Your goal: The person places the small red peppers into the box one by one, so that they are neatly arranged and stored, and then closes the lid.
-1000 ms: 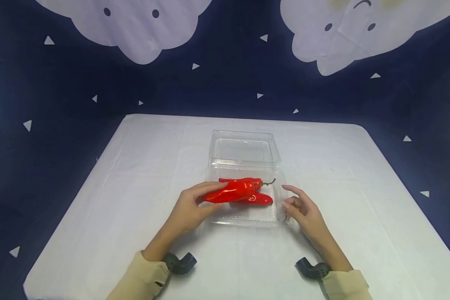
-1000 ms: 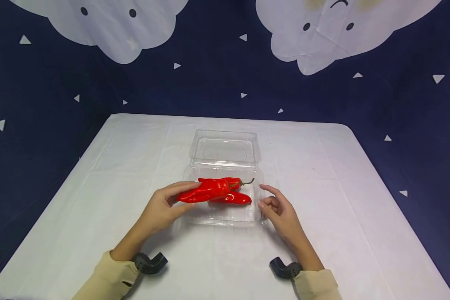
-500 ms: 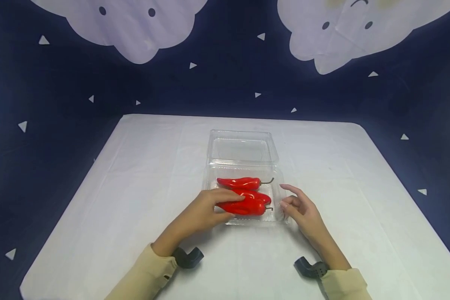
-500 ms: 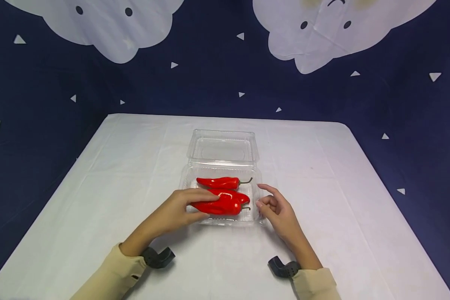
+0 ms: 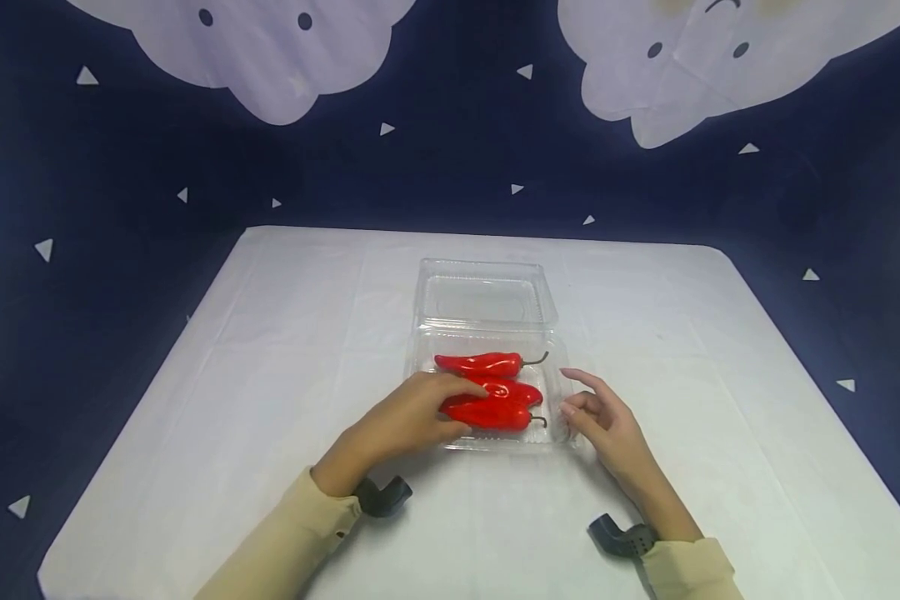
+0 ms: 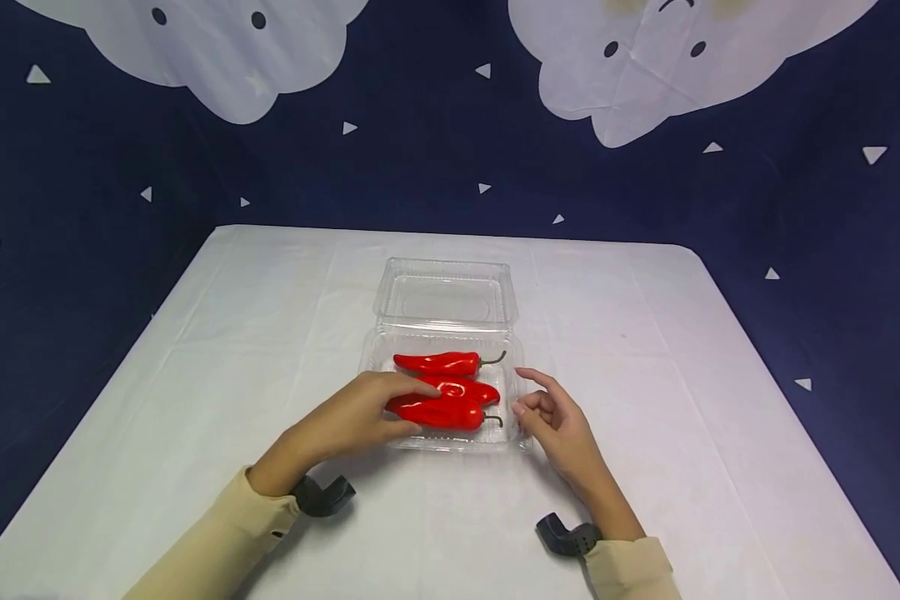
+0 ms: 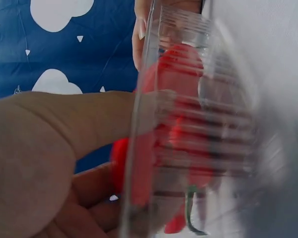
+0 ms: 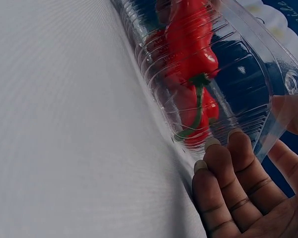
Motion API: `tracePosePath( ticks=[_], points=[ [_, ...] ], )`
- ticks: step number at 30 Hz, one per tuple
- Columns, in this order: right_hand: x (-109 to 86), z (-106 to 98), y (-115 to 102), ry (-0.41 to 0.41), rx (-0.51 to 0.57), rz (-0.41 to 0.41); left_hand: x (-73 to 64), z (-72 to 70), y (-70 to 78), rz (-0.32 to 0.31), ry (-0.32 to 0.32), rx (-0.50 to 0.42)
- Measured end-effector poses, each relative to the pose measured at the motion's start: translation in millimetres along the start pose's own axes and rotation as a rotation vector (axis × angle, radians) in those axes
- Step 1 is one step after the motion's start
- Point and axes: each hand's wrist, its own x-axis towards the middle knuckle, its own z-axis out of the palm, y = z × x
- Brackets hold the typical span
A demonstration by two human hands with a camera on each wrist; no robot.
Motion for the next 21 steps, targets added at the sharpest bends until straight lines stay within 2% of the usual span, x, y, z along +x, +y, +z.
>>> tracePosePath(
  ticks=[6, 12, 16, 21],
  points=[
    [-0.3, 0.4, -1.2, 0.002, 0.019, 0.000, 4.4, -5.1, 1.6, -0.007, -0.057, 0.112],
    [-0.4, 0.4, -0.3, 0.003, 0.018, -0.005, 8.4, -7.0, 0.5, -0.022, -0.106, 0.156],
    [-0.5, 0.7, -1.0, 0.003, 0.017, -0.005, 10.4, -5.6, 0.4, -0.022, -0.101, 0.190],
    [-0.3, 0.4, -1.8, 0.003, 0.015, -0.008, 10.9, -2.9, 3.5, 0.010, -0.045, 0.235]
  ],
)
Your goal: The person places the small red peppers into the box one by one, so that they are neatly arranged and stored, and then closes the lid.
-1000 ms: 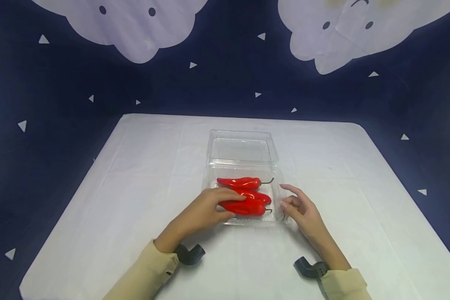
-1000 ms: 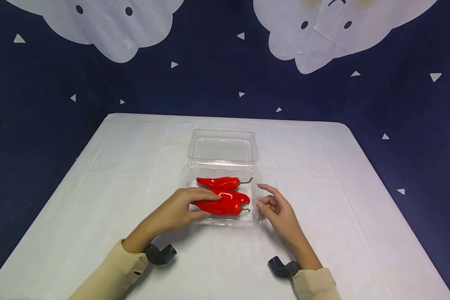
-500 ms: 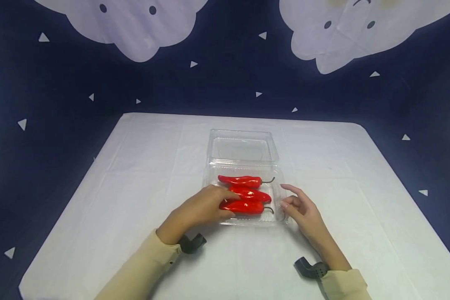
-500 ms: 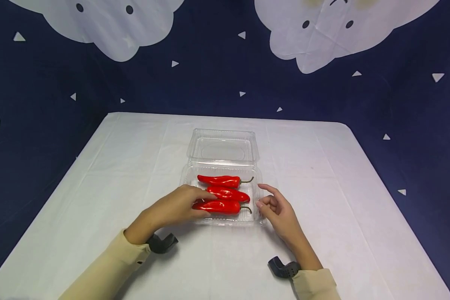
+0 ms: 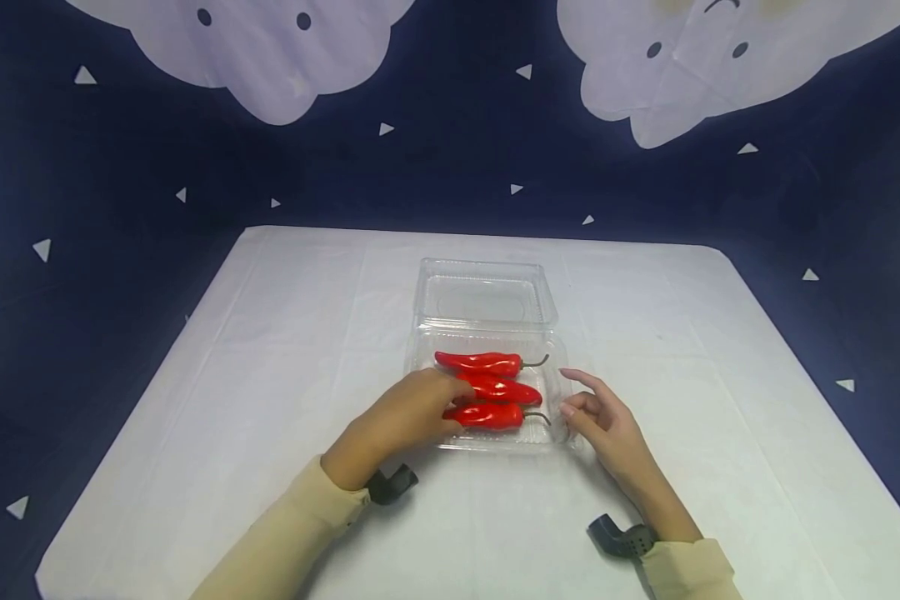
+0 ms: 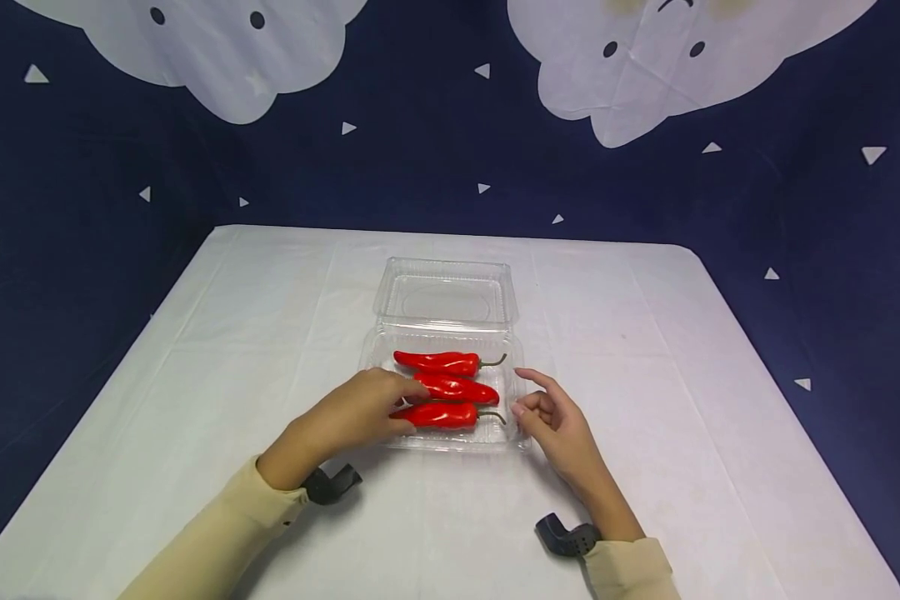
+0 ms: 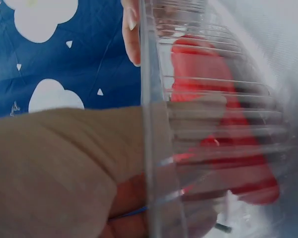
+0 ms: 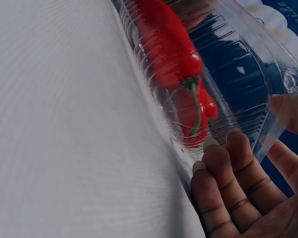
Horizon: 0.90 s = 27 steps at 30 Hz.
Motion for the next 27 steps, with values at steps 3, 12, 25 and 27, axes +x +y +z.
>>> tracePosePath(
  ticks=[3, 12, 25, 27],
  points=[
    [-0.2, -0.7, -0.2, 0.002, -0.002, -0.004, -0.8, -1.5, 4.5, 0.012, 0.029, 0.019],
    [1.0, -0.4, -1.0, 0.005, -0.011, 0.028, -8.1, -18.9, -16.0, -0.079, 0.300, -0.200],
    [-0.4, -1.7, -1.3, 0.002, -0.030, 0.020, 5.3, -14.2, -97.6, -0.414, 0.520, -0.789],
    [-1.4, -1.8, -1.0, 0.005, -0.031, 0.021, 13.2, -9.5, -104.2, -0.438, 0.489, -0.868]
  ],
)
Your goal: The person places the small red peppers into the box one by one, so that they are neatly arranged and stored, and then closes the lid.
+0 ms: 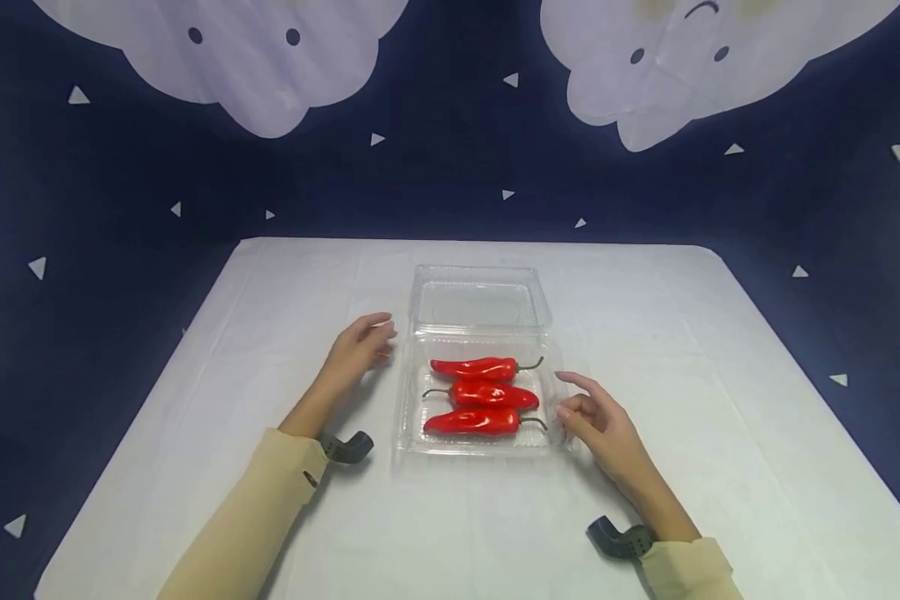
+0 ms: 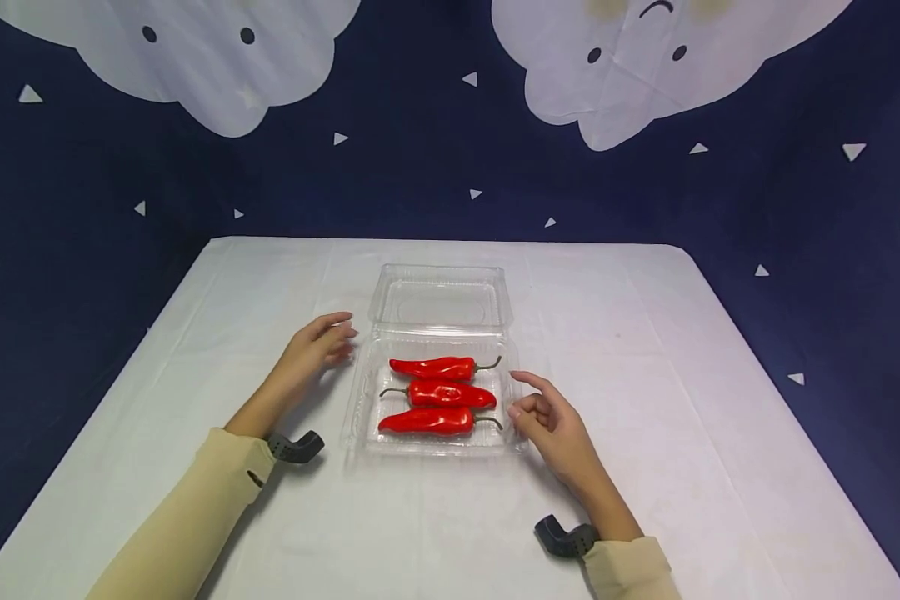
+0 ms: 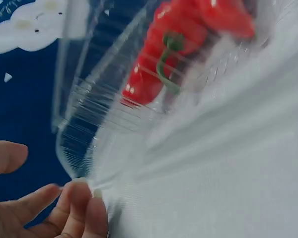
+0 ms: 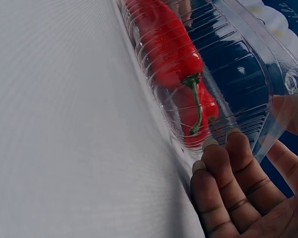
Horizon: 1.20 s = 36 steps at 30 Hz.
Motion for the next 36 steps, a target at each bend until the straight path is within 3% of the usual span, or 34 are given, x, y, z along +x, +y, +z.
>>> tracePosePath(
  ticks=[4, 11, 19, 25, 31, 36],
  points=[
    [-0.1, -0.8, -0.1, -0.004, 0.008, -0.001, 14.4, 7.5, -4.6, -0.047, -0.037, -0.038],
    [-1.6, 0.4, 2.1, -0.004, 0.034, 0.009, 24.0, 22.4, -3.3, -0.043, -0.002, -0.116],
    [-0.8, 0.6, 2.8, -0.013, 0.023, 0.011, 26.8, 27.3, -2.0, -0.058, 0.033, -0.053],
    [0.9, 0.1, 3.9, -0.015, 0.015, -0.015, 27.0, 21.7, 5.3, 0.033, 0.041, -0.092],
    [0.1, 0.1, 2.7, -0.016, 0.013, 0.014, 20.7, 14.4, 9.0, 0.157, 0.022, -0.080],
    [-0.1, -0.4, 0.0, -0.012, 0.008, 0.036, 11.5, 8.4, 9.5, 0.182, 0.011, -0.049]
  ],
)
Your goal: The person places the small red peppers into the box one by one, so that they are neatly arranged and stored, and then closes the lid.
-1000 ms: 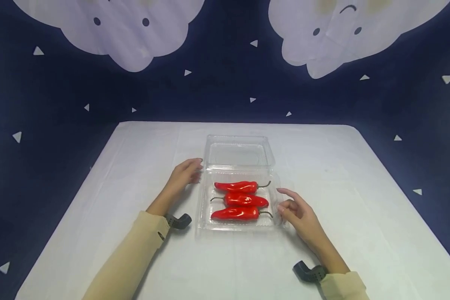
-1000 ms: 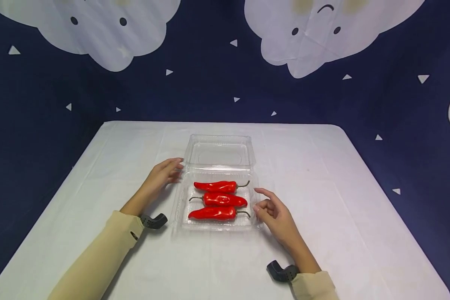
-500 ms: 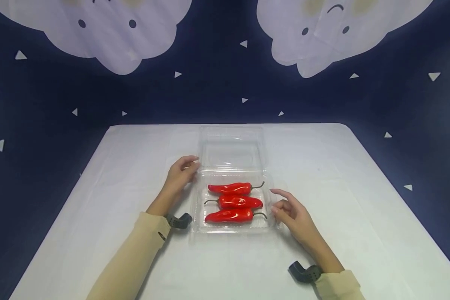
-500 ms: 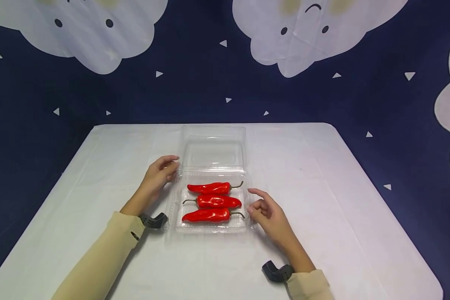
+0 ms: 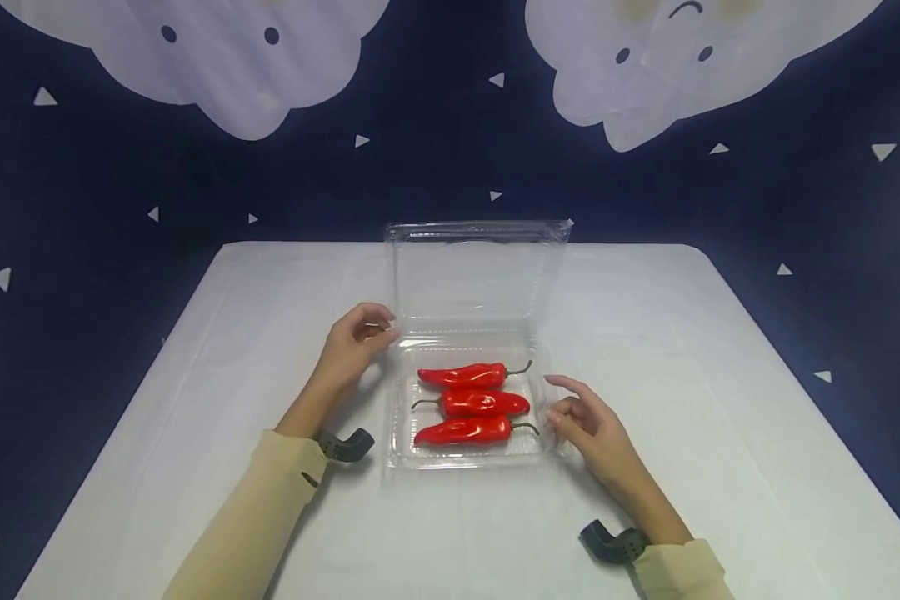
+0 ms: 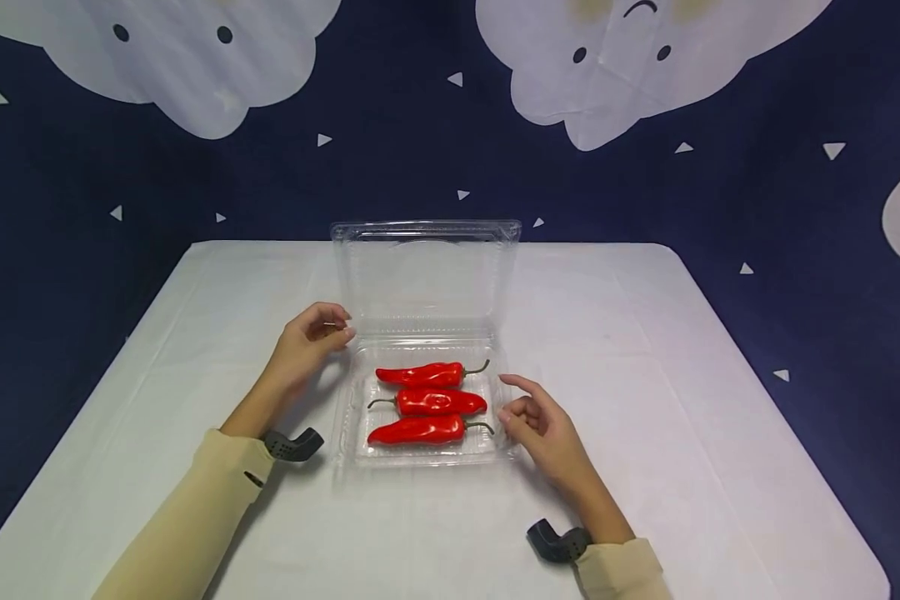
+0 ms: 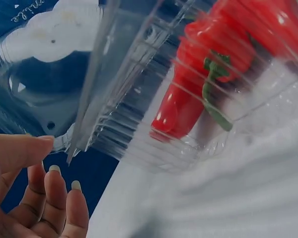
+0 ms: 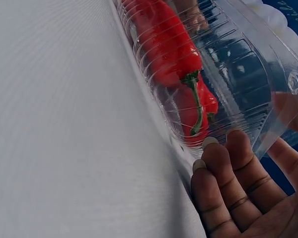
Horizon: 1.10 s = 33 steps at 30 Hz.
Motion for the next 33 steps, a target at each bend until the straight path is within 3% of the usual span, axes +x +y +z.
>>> tracePosePath(
  ticks=[8, 11, 14, 18, 23, 27, 33],
  points=[
    [-1.8, -0.3, 1.7, -0.011, 0.015, -0.041, -14.4, -4.2, -1.2, -0.020, -0.020, 0.094],
    [-2.3, -0.9, 2.0, -0.007, 0.022, -0.039, -19.6, -4.9, -4.4, -0.040, -0.025, 0.089],
    [-2.7, -2.4, 1.8, 0.007, 0.048, -0.013, -24.0, -5.5, -7.9, -0.049, -0.038, 0.050],
    [-2.9, -5.1, 0.4, -0.004, 0.181, 0.005, -28.5, -4.3, -10.0, -0.073, -0.054, -0.061],
    [-2.2, -7.5, -2.3, -0.043, 0.304, -0.033, -33.9, -1.6, -9.7, -0.094, -0.066, -0.149],
    [-1.1, -7.3, -4.6, -0.037, 0.324, -0.024, -38.2, 0.0, -10.0, -0.096, -0.063, -0.169],
    [-2.7, -7.6, -6.3, -0.010, 0.268, 0.012, -42.7, 1.8, -14.6, -0.105, -0.083, -0.205]
  ],
)
